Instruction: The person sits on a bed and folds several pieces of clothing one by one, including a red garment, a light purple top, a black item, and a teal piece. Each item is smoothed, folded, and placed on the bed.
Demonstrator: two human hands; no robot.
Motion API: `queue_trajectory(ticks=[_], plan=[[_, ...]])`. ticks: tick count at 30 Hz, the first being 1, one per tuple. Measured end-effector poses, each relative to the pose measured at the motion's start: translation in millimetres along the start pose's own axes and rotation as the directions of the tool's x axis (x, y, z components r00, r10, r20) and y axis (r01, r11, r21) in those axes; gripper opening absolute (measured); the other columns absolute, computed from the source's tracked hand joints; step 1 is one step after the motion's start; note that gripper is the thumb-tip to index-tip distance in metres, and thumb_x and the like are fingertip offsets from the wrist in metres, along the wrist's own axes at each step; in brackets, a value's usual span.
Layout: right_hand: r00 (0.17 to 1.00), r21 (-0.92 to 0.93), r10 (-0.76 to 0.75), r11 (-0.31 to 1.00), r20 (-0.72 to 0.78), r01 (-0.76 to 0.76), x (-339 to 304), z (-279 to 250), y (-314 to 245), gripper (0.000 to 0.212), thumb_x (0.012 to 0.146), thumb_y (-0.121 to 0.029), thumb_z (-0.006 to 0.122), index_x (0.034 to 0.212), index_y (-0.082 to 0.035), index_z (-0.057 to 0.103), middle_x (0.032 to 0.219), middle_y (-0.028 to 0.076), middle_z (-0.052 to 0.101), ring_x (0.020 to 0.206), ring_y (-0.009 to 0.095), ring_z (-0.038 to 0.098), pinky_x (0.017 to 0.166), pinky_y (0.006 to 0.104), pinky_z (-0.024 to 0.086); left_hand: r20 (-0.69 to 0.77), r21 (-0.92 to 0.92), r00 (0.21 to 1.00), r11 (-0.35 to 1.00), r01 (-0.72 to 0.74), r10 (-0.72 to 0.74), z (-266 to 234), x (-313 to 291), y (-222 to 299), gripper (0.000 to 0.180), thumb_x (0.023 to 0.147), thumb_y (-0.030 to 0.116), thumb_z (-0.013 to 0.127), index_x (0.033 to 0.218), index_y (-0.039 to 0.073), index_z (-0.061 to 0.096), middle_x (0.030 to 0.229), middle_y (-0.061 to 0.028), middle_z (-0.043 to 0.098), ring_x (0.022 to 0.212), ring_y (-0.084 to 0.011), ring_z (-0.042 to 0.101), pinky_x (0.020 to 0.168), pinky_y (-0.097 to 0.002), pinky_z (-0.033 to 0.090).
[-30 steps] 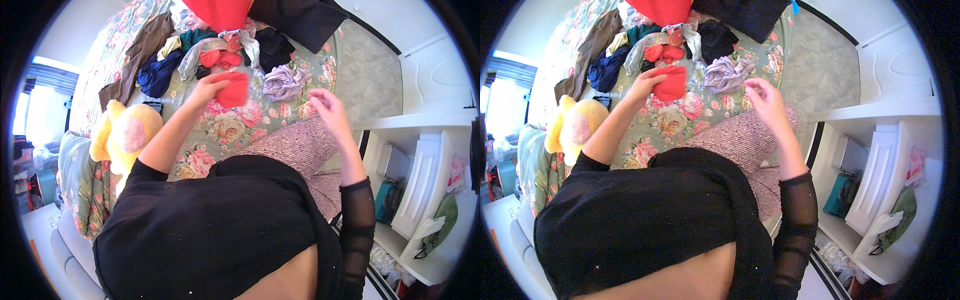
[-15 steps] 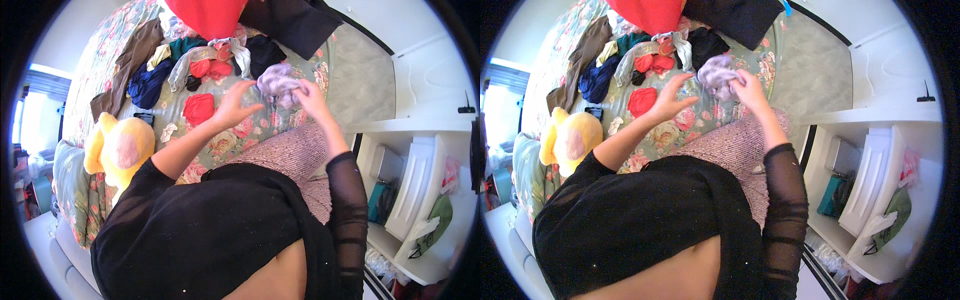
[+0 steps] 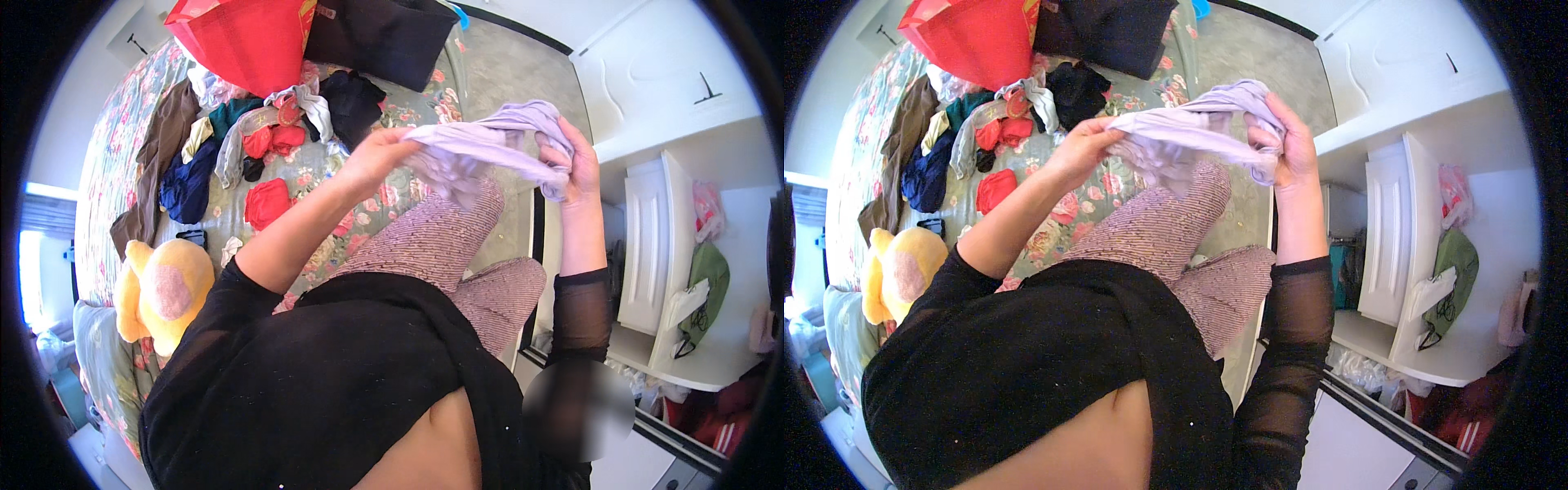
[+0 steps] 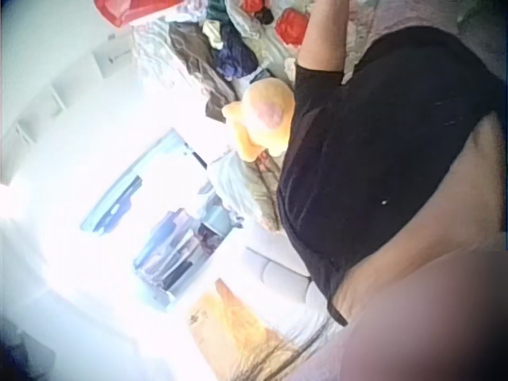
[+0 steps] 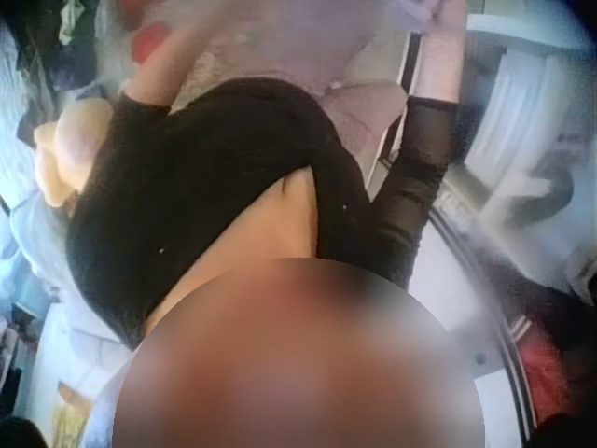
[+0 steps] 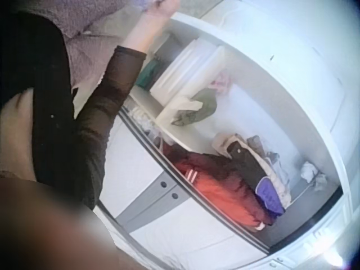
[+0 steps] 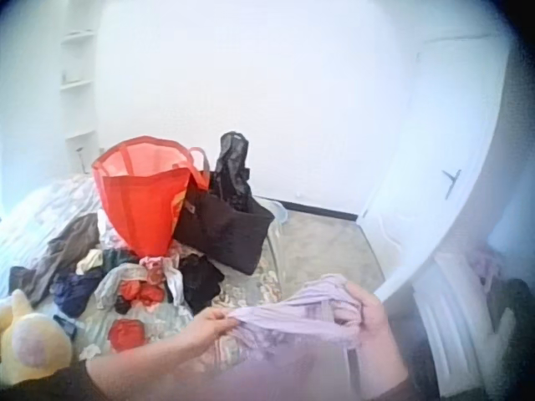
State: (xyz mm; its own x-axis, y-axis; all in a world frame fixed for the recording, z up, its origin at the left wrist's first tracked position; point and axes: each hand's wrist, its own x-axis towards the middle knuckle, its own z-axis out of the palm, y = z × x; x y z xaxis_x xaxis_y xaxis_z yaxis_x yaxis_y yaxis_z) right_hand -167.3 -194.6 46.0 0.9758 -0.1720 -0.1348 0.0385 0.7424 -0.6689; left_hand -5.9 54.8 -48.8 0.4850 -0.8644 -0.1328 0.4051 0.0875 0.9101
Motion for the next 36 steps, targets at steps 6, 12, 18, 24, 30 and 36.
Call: queue_trajectory(ticks=[6,12,18,24,30,36], plan=[[0.925,0.062,-0.250,0.959,-0.286,0.278,-28.9,-19.6,-16.7,0.021,0.091,-0.006,0.057,0.109,0.004,0.054,0.090,0.011,0.059,0.060,0.008,0.046,0.049,0.0205,0.040,-0.156,-0.006,0.980,0.992,-0.122,0.120,-20.5,-0.5,-7.4,0.022,0.092,0.007,0.052,0.109,0.000,0.064,0.100,-0.0035,0.067,0.093,-0.0114,0.060,0.086,-0.0253,0.044],[0.731,0.070,-0.493,0.805,-0.473,0.588,-45.3,-2.3,-32.9,0.032,0.093,-0.003,0.051,0.122,0.010,0.047,0.122,0.026,0.054,0.111,0.035,0.058,0.104,0.0453,0.045,-0.240,-0.263,0.968,0.965,0.012,-0.078,-23.6,-8.2,0.1,0.022,0.089,0.008,0.050,0.104,0.000,0.063,0.099,-0.0083,0.067,0.092,-0.0176,0.063,0.084,-0.0331,0.049],[0.821,-0.719,-0.558,0.618,-0.118,0.317,-32.9,-13.2,-0.2,0.031,0.094,-0.013,0.058,0.120,0.002,0.054,0.116,0.016,0.059,0.102,0.025,0.062,0.093,0.0368,0.050,-0.109,-0.501,0.947,0.840,0.209,-0.301,-14.1,-8.1,-8.1,0.035,0.094,0.015,0.046,0.121,-0.006,0.053,0.119,-0.0174,0.062,0.108,-0.0280,0.061,0.098,-0.0414,0.046],[0.992,-0.971,-0.129,0.235,0.005,0.036,-21.7,-14.5,110.1,0.049,0.081,-0.030,0.075,0.118,-0.002,0.056,0.105,0.009,0.064,0.089,0.018,0.064,0.081,0.0316,0.051,-0.181,-0.505,0.906,0.827,0.249,-0.383,-10.2,-18.2,-19.2,0.038,0.097,0.018,0.044,0.125,-0.006,0.050,0.125,-0.0176,0.059,0.115,-0.0290,0.057,0.104,-0.0454,0.043],[0.901,-0.986,-0.402,-0.035,0.164,0.164,-4.1,20.3,153.2,0.047,0.081,-0.024,0.072,0.115,0.003,0.055,0.095,0.021,0.065,0.089,0.039,0.064,0.079,0.0428,0.051,0.238,-0.293,0.971,0.953,0.073,-0.001,14.6,-29.5,-4.7,0.042,0.093,0.019,0.058,0.129,-0.001,0.049,0.124,-0.0138,0.058,0.116,-0.0202,0.055,0.102,-0.0378,0.040],[0.925,-0.877,-0.370,0.410,0.089,0.249,-1.6,20.1,125.2,0.036,0.084,-0.011,0.069,0.115,0.004,0.056,0.090,0.012,0.065,0.080,0.016,0.062,0.072,0.0302,0.050,0.057,0.190,0.989,0.972,-0.141,0.133,48.9,-23.9,4.8,0.046,0.085,0.015,0.070,0.123,-0.002,0.050,0.111,-0.0085,0.060,0.102,-0.0163,0.057,0.090,-0.0320,0.047]])
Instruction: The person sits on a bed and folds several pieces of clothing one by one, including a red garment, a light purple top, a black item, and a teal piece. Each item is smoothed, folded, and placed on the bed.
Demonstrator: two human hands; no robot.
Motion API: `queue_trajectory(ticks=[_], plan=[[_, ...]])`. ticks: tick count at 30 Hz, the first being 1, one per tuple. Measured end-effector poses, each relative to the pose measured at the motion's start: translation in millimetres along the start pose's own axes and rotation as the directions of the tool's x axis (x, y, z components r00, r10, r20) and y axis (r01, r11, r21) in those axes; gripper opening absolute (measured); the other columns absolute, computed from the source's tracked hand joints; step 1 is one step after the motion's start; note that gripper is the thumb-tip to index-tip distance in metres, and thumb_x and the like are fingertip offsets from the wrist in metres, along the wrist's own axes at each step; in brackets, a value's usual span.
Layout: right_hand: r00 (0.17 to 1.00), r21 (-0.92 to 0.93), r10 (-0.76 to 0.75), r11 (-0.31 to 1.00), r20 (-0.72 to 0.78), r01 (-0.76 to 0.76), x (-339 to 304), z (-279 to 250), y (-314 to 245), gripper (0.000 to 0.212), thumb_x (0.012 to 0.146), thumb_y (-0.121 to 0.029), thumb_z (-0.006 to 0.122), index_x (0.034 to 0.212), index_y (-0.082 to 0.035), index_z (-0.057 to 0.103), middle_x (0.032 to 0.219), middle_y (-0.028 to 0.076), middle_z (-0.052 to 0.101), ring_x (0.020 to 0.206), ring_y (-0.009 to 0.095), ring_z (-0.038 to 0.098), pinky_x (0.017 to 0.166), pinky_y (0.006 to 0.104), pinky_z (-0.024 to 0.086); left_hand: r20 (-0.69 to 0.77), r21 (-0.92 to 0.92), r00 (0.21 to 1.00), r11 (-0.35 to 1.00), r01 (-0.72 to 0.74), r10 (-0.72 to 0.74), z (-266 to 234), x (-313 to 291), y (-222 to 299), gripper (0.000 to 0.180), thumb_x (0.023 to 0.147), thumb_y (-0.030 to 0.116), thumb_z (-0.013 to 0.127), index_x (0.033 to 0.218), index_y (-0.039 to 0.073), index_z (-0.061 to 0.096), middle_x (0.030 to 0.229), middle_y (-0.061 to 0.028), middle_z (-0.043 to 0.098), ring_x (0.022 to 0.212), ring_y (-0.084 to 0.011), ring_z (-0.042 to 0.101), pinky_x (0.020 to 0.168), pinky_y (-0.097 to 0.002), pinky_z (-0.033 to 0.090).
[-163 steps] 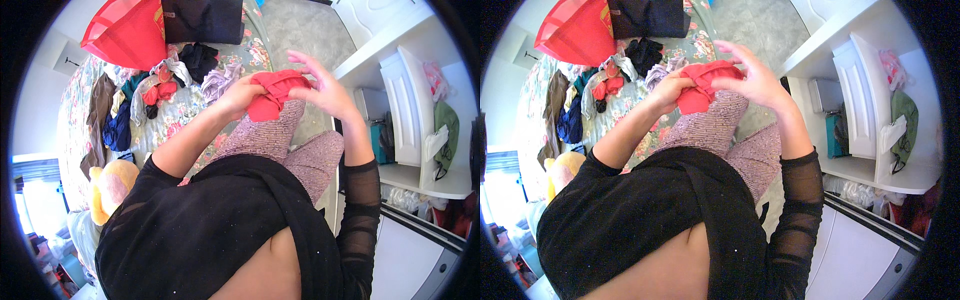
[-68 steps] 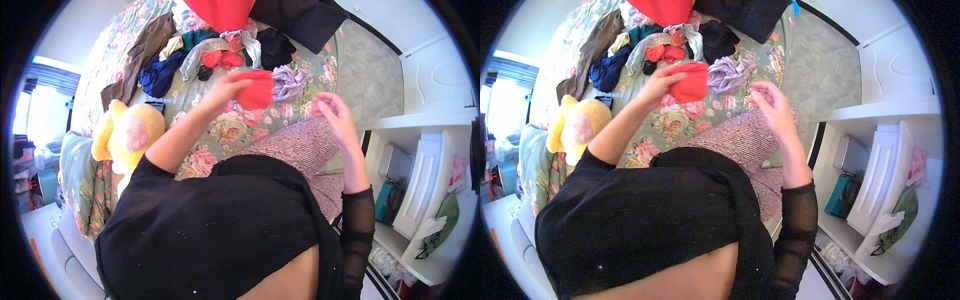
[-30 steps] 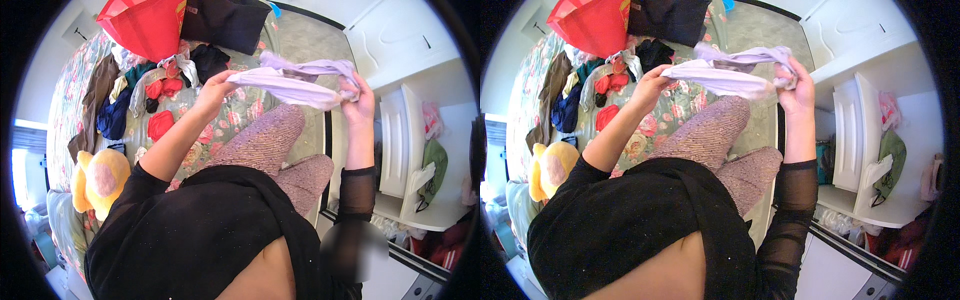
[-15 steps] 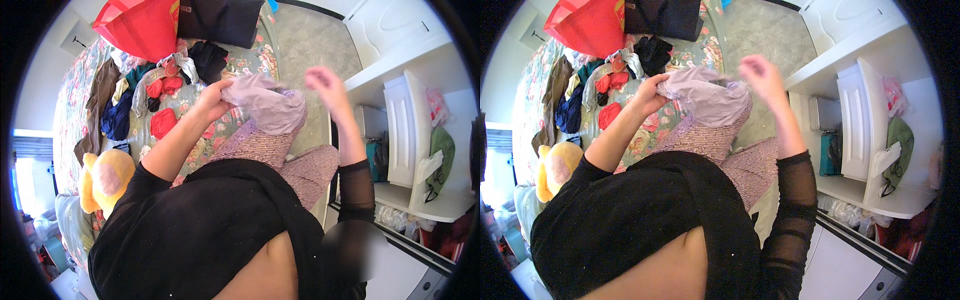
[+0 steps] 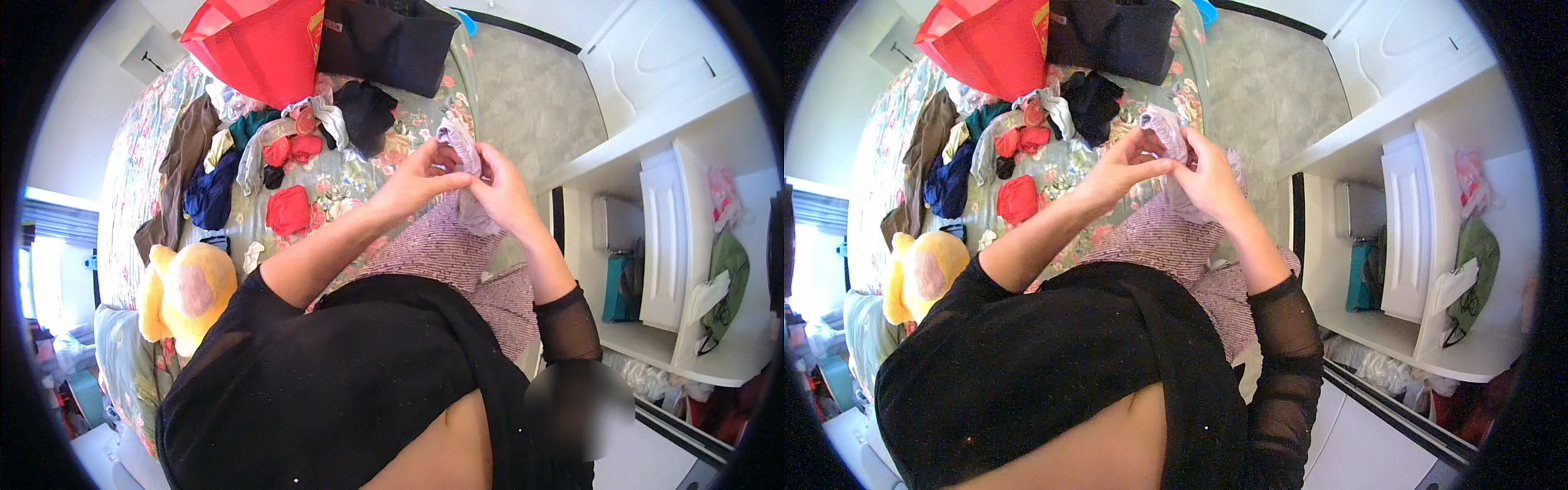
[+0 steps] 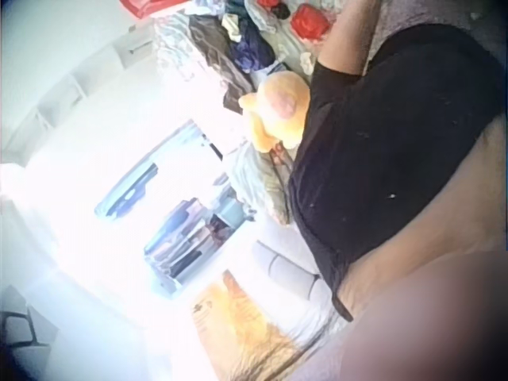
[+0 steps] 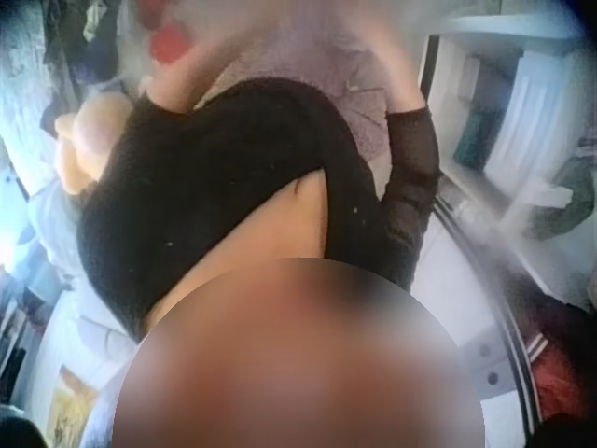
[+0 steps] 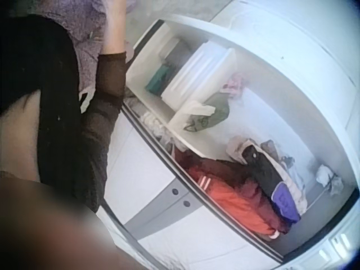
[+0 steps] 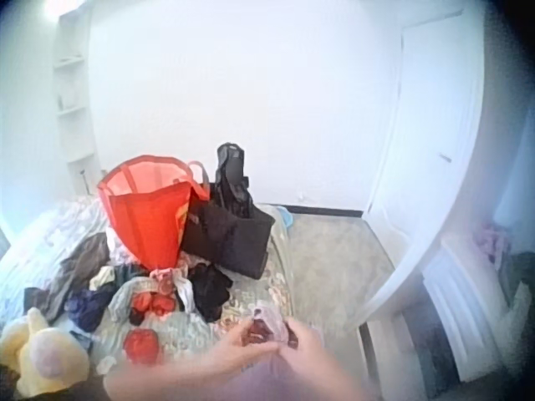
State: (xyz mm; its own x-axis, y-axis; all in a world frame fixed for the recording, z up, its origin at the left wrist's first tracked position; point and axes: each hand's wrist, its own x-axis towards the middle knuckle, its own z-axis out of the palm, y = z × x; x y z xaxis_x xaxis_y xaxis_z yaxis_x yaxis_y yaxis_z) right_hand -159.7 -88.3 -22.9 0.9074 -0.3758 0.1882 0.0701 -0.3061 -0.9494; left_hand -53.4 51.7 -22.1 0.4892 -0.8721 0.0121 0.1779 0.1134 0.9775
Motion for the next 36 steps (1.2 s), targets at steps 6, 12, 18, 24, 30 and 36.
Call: queue_trajectory(ticks=[6,12,18,24,30,36], plan=[[0.988,-0.008,0.137,0.991,0.066,-0.137,3.0,-25.9,-27.2,0.030,0.088,-0.009,0.065,0.115,0.002,0.057,0.091,0.004,0.063,0.085,0.011,0.060,0.077,0.0265,0.049,-0.042,-0.105,0.992,0.987,-0.125,0.121,19.9,25.0,1.7,0.035,0.089,0.008,0.064,0.122,0.000,0.053,0.112,-0.0077,0.063,0.103,-0.0140,0.059,0.093,-0.0302,0.046],[0.988,0.080,-0.044,0.996,0.146,0.033,11.5,-35.3,-58.0,0.030,0.091,-0.010,0.062,0.119,-0.003,0.053,0.099,0.002,0.061,0.091,0.011,0.060,0.085,0.0265,0.048,-0.034,-0.064,0.986,0.984,-0.164,0.162,17.9,41.9,35.3,0.026,0.090,0.009,0.064,0.113,-0.002,0.056,0.104,-0.0082,0.066,0.094,-0.0134,0.063,0.086,-0.0282,0.050],[0.999,0.126,-0.020,0.992,-0.033,0.025,21.9,-24.8,-57.4,0.029,0.088,-0.011,0.067,0.113,-0.002,0.057,0.092,0.002,0.063,0.079,0.007,0.059,0.074,0.0212,0.047,0.037,-0.074,0.993,0.991,-0.109,0.112,19.3,38.7,53.2,0.026,0.089,0.010,0.065,0.110,-0.001,0.054,0.089,-0.0063,0.066,0.079,-0.0130,0.064,0.069,-0.0259,0.051],[0.986,0.269,0.157,0.948,0.061,-0.168,17.1,-40.2,-58.4,0.024,0.090,-0.007,0.063,0.112,0.000,0.062,0.093,0.001,0.065,0.079,0.006,0.059,0.072,0.0208,0.046,0.035,-0.209,0.997,0.976,-0.058,0.067,5.1,37.0,57.0,0.019,0.091,0.013,0.064,0.105,0.003,0.060,0.089,-0.0011,0.063,0.076,-0.0082,0.058,0.072,-0.0220,0.048],[0.992,0.138,0.080,0.986,0.093,-0.093,15.5,-34.7,-60.4,0.031,0.092,-0.009,0.061,0.121,0.000,0.059,0.109,0.006,0.066,0.096,0.010,0.062,0.084,0.0244,0.048,0.016,0.136,0.976,0.967,-0.217,0.217,11.5,33.3,44.6,0.019,0.088,0.017,0.069,0.098,0.004,0.059,0.089,0.0013,0.060,0.078,-0.0050,0.053,0.074,-0.0203,0.043],[0.988,0.237,0.153,0.960,-0.007,-0.147,20.7,-41.8,-52.4,0.023,0.093,-0.007,0.055,0.114,-0.001,0.059,0.103,0.004,0.064,0.091,0.010,0.061,0.083,0.0254,0.048,-0.005,0.028,0.991,0.990,-0.136,0.136,7.8,42.2,42.8,0.009,0.090,0.013,0.062,0.093,0.005,0.058,0.086,0.0007,0.062,0.081,-0.0073,0.057,0.079,-0.0240,0.045]])
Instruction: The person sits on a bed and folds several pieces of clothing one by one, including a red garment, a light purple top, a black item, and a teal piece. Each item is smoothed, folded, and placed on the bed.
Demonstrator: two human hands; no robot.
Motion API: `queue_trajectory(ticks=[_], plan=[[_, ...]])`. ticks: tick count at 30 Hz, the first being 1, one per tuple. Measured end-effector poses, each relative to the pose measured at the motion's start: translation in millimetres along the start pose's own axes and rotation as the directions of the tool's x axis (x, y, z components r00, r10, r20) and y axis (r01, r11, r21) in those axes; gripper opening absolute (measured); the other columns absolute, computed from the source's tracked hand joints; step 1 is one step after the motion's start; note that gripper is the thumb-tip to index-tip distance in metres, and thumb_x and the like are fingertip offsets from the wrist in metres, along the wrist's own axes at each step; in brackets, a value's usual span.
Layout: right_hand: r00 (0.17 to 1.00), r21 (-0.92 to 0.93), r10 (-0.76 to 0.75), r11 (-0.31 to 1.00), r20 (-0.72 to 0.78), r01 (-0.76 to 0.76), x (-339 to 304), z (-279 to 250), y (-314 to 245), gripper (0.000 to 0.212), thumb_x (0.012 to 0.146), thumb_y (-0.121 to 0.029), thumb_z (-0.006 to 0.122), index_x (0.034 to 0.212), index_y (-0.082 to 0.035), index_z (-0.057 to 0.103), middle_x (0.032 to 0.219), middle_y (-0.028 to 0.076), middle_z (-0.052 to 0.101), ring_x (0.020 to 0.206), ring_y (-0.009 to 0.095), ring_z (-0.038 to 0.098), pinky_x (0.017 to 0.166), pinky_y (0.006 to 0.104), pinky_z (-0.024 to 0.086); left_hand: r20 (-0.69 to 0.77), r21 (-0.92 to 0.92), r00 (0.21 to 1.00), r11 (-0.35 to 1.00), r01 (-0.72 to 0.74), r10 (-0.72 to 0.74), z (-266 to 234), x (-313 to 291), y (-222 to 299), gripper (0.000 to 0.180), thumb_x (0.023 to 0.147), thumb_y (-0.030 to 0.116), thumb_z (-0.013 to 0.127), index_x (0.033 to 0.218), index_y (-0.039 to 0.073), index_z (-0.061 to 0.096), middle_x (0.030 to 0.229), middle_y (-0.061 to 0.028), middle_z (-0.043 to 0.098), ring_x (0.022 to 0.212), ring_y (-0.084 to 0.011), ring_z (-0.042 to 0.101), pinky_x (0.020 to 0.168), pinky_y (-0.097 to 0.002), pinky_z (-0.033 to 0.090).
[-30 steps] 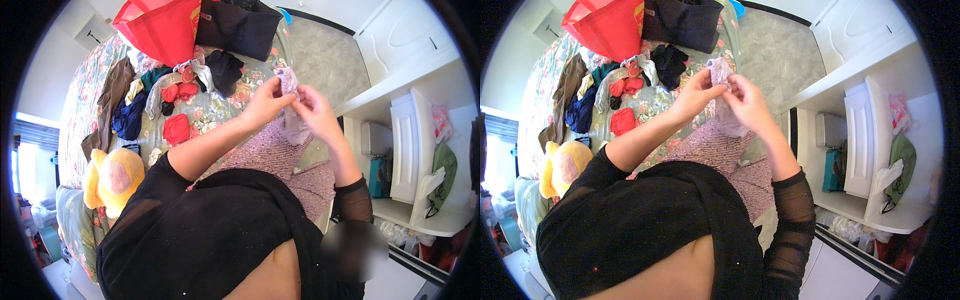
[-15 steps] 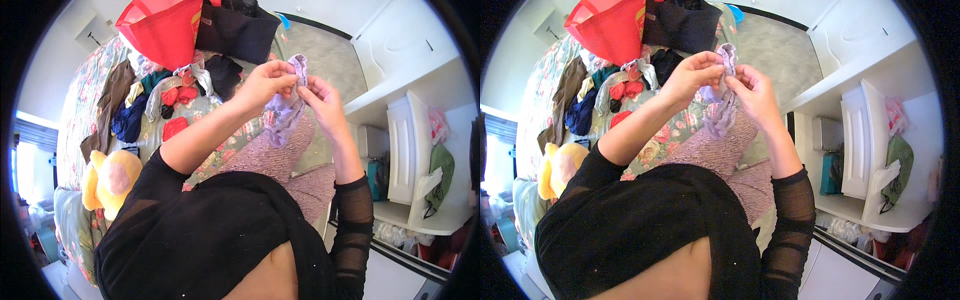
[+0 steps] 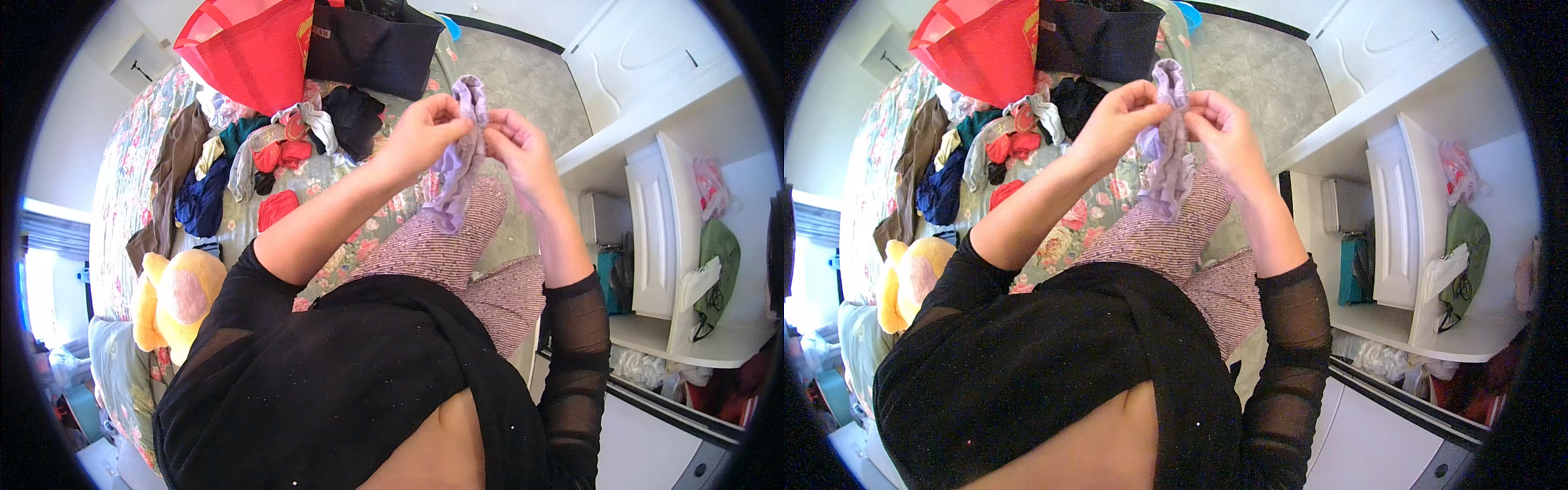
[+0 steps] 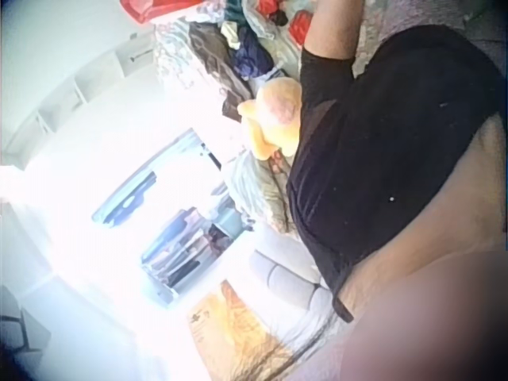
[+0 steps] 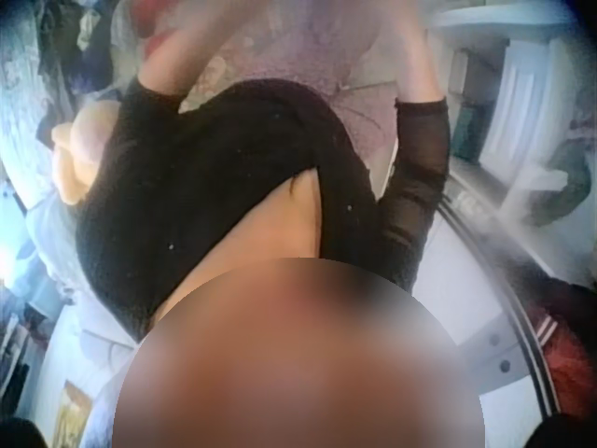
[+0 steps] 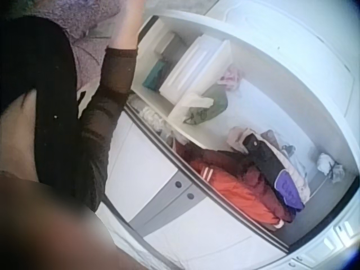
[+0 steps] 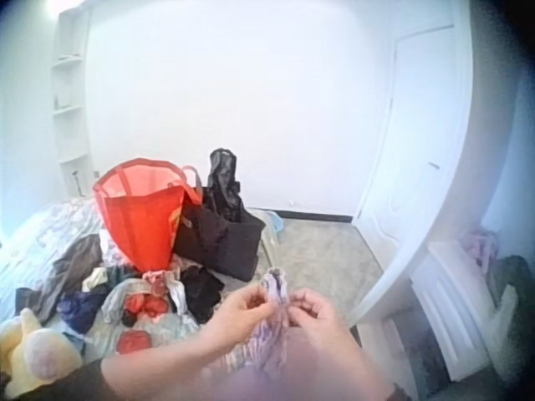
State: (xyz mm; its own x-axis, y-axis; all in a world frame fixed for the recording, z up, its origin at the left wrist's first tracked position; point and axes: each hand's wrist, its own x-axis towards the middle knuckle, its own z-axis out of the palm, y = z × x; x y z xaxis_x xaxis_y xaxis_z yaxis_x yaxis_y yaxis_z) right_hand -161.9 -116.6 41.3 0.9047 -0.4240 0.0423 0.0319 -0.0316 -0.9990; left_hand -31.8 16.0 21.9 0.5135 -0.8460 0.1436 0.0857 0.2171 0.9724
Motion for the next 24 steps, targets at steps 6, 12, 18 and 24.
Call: queue_trajectory(ticks=[6,12,18,24], plan=[[0.953,0.384,0.095,0.923,-0.287,0.023,9.4,-26.0,-8.2,0.013,0.090,-0.003,0.050,0.099,-0.002,0.060,0.088,0.003,0.062,0.078,0.011,0.058,0.076,0.0263,0.049,-0.028,-0.524,0.982,0.839,0.144,-0.186,-28.5,14.0,16.7,0.008,0.091,0.008,0.053,0.095,0.007,0.061,0.093,-0.0036,0.067,0.089,-0.0142,0.063,0.087,-0.0295,0.048],[0.998,-0.054,0.014,0.998,-0.055,-0.017,4.3,-69.5,-40.5,0.021,0.091,-0.014,0.063,0.108,-0.002,0.060,0.094,0.002,0.063,0.087,0.009,0.057,0.077,0.0244,0.047,0.216,0.370,0.973,0.916,-0.154,0.076,-59.1,14.9,35.8,0.014,0.085,0.007,0.065,0.095,0.004,0.056,0.084,0.0003,0.058,0.080,-0.0087,0.054,0.072,-0.0242,0.044],[0.956,-0.880,-0.215,0.468,-0.200,-0.079,10.2,-94.1,-62.3,0.030,0.079,-0.011,0.067,0.108,-0.008,0.061,0.079,0.009,0.064,0.076,0.022,0.062,0.070,0.0333,0.049,0.284,0.892,0.895,0.248,-0.379,0.344,-88.0,26.1,52.0,0.023,0.071,-0.002,0.056,0.093,0.003,0.058,0.087,-0.0190,0.061,0.087,-0.0378,0.061,0.074,-0.0418,0.048],[0.892,-0.962,-0.381,0.210,-0.245,-0.175,10.3,-124.6,-56.8,0.027,0.077,-0.008,0.063,0.104,-0.008,0.060,0.083,0.017,0.067,0.082,0.037,0.064,0.071,0.0447,0.049,0.236,0.920,0.895,0.209,-0.331,0.379,-123.9,43.5,44.9,0.023,0.071,-0.004,0.052,0.092,0.004,0.060,0.087,-0.0172,0.061,0.086,-0.0384,0.060,0.076,-0.0428,0.048]])
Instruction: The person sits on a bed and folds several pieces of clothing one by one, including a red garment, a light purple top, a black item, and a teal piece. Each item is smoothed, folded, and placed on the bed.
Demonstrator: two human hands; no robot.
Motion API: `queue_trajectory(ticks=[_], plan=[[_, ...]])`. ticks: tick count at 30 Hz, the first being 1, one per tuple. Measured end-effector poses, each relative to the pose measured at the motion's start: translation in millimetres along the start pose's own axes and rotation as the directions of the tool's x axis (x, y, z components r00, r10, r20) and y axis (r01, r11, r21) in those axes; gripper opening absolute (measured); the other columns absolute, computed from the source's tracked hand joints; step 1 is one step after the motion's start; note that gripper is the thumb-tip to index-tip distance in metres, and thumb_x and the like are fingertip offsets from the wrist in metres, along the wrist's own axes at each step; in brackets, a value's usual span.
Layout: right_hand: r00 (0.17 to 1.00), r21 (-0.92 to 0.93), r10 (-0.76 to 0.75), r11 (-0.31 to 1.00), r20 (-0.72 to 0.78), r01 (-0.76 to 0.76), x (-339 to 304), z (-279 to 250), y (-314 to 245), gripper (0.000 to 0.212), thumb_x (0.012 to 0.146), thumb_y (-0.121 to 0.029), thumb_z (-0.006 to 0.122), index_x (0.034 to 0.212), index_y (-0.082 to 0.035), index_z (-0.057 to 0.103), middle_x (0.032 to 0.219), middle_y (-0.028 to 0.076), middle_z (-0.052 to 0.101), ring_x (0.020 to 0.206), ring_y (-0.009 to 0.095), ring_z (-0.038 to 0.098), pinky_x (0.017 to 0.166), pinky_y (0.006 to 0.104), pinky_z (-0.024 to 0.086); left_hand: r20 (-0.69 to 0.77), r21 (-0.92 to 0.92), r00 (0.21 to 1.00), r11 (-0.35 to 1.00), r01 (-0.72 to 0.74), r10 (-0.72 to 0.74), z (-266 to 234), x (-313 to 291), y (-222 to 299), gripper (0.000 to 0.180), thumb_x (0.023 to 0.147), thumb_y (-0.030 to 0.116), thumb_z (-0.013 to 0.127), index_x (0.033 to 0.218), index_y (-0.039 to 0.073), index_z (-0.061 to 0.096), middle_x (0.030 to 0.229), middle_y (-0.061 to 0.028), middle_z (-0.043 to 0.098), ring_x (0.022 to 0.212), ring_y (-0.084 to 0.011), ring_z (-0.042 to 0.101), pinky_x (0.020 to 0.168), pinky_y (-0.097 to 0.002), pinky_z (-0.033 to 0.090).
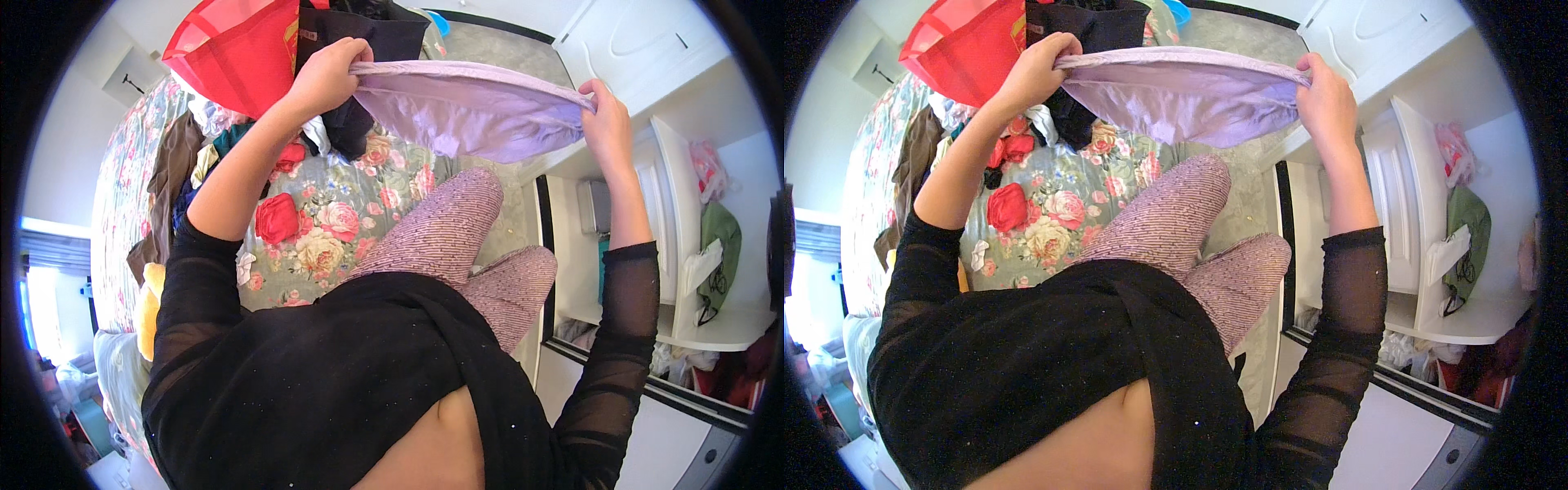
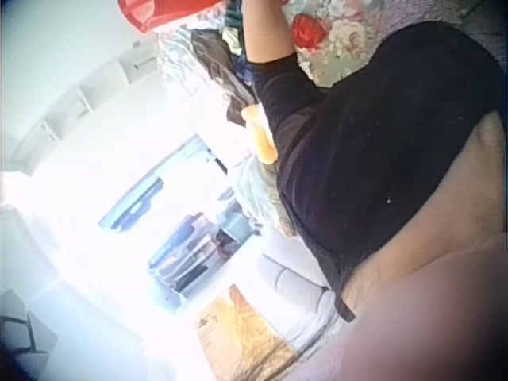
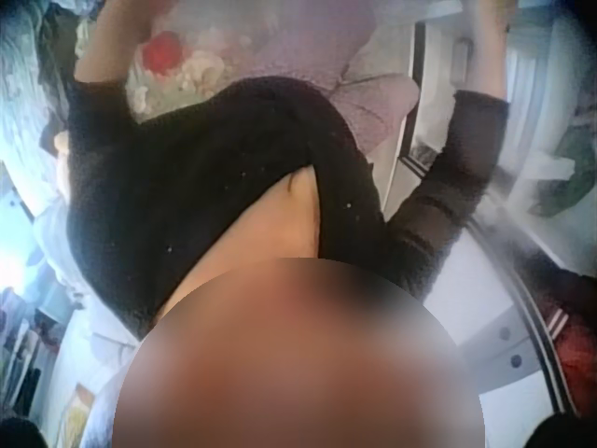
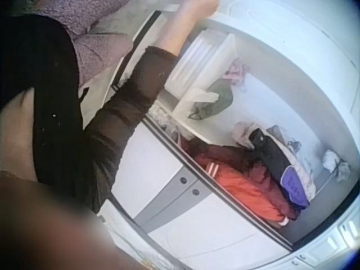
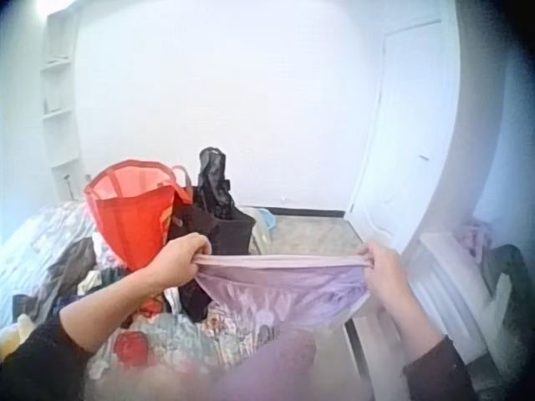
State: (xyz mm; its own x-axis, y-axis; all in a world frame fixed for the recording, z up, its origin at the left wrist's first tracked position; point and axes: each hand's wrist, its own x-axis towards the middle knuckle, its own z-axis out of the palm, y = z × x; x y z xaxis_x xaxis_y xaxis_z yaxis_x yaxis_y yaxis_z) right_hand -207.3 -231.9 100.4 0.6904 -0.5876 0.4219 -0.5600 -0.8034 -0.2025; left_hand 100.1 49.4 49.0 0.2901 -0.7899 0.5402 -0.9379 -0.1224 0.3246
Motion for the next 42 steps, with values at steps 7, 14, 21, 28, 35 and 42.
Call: queue_trajectory(ticks=[7,14,21,28,35,42], plan=[[0.807,0.145,0.089,0.967,0.584,-0.211,26.9,-19.0,9.7,0.018,0.089,-0.009,0.056,0.106,-0.007,0.061,0.097,0.011,0.066,0.090,0.020,0.064,0.078,0.0359,0.051,0.123,-0.499,0.977,0.840,0.212,-0.174,-19.1,23.1,-29.8,0.030,0.073,-0.006,0.041,0.090,0.001,0.064,0.079,-0.0028,0.064,0.077,-0.0125,0.060,0.076,-0.0272,0.048],[0.882,0.888,0.103,-0.069,0.460,-0.455,56.8,15.2,9.6,0.024,0.095,-0.009,0.050,0.116,0.000,0.057,0.116,0.011,0.060,0.107,0.019,0.057,0.096,0.0354,0.047,0.246,-0.733,0.906,0.546,0.407,-0.344,-13.4,27.4,-1.7,0.023,0.077,0.002,0.047,0.091,0.002,0.066,0.080,0.0008,0.062,0.079,-0.0109,0.056,0.078,-0.0218,0.041],[0.986,0.972,0.160,0.222,0.036,-0.072,84.1,-43.7,-9.8,0.023,0.093,-0.007,0.049,0.110,0.007,0.057,0.104,0.013,0.066,0.086,0.022,0.065,0.091,0.0386,0.052,-0.289,-0.617,0.892,0.780,0.104,-0.347,-50.9,44.0,31.3,0.020,0.078,0.002,0.049,0.090,0.002,0.066,0.075,-0.0036,0.063,0.070,-0.0153,0.059,0.067,-0.0305,0.048],[0.907,0.461,-0.248,0.885,0.340,0.069,35.2,3.1,-34.0,0.019,0.091,-0.016,0.058,0.107,-0.007,0.062,0.099,0.006,0.067,0.083,0.017,0.065,0.075,0.0333,0.052,-0.136,-0.335,0.963,0.925,0.178,-0.234,-10.4,24.6,23.9,0.023,0.074,0.003,0.048,0.087,0.002,0.066,0.070,-0.0160,0.062,0.065,-0.0235,0.061,0.066,-0.0343,0.050],[0.920,0.896,0.047,0.214,0.390,-0.390,36.9,-5.1,8.0,0.020,0.091,-0.016,0.058,0.109,-0.007,0.061,0.099,0.003,0.065,0.089,0.015,0.062,0.077,0.0312,0.049,0.226,-0.740,0.922,0.561,0.372,-0.313,-12.0,30.5,7.4,0.018,0.085,0.006,0.047,0.084,0.003,0.065,0.069,0.0026,0.058,0.064,-0.0087,0.052,0.063,-0.0234,0.040],[0.863,0.864,0.108,0.057,0.494,-0.501,25.9,-6.2,16.0,0.023,0.093,-0.015,0.054,0.111,-0.003,0.063,0.102,0.005,0.066,0.091,0.015,0.061,0.082,0.0323,0.050,0.366,-0.813,0.842,0.304,0.496,-0.396,-10.7,21.1,32.0,0.015,0.082,0.007,0.047,0.083,0.007,0.063,0.077,0.0025,0.059,0.070,-0.0090,0.052,0.066,-0.0252,0.042]])
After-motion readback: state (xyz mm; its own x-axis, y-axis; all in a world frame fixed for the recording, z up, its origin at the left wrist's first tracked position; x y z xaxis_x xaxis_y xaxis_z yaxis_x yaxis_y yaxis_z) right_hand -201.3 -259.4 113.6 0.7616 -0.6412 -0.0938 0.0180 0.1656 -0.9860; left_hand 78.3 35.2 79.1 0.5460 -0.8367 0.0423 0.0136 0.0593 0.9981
